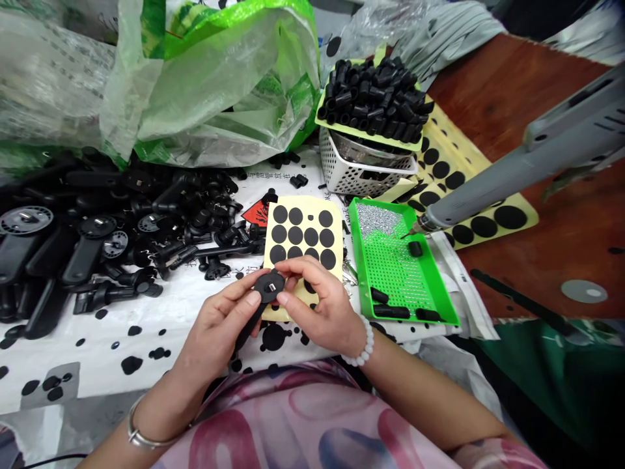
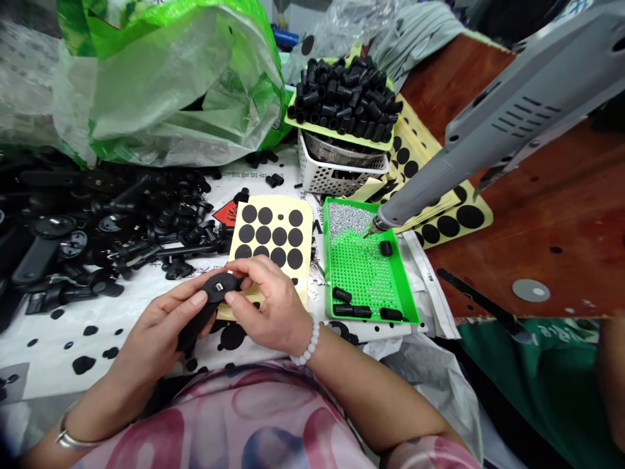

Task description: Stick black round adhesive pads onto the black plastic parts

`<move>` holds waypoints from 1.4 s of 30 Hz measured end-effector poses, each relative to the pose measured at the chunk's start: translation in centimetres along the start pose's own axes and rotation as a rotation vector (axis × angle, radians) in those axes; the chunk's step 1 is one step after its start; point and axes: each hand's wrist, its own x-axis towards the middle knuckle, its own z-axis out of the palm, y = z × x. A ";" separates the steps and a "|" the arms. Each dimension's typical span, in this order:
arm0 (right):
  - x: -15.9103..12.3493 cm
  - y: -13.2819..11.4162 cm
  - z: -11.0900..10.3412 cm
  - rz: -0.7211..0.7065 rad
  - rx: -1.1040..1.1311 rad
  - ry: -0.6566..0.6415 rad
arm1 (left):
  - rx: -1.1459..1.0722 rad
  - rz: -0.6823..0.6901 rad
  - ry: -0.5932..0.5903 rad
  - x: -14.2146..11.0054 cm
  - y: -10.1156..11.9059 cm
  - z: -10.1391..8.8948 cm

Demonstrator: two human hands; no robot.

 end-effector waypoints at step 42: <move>0.3 -0.4 -0.7 0.083 0.134 -0.165 | 0.118 0.035 -0.110 -0.5 0.9 0.2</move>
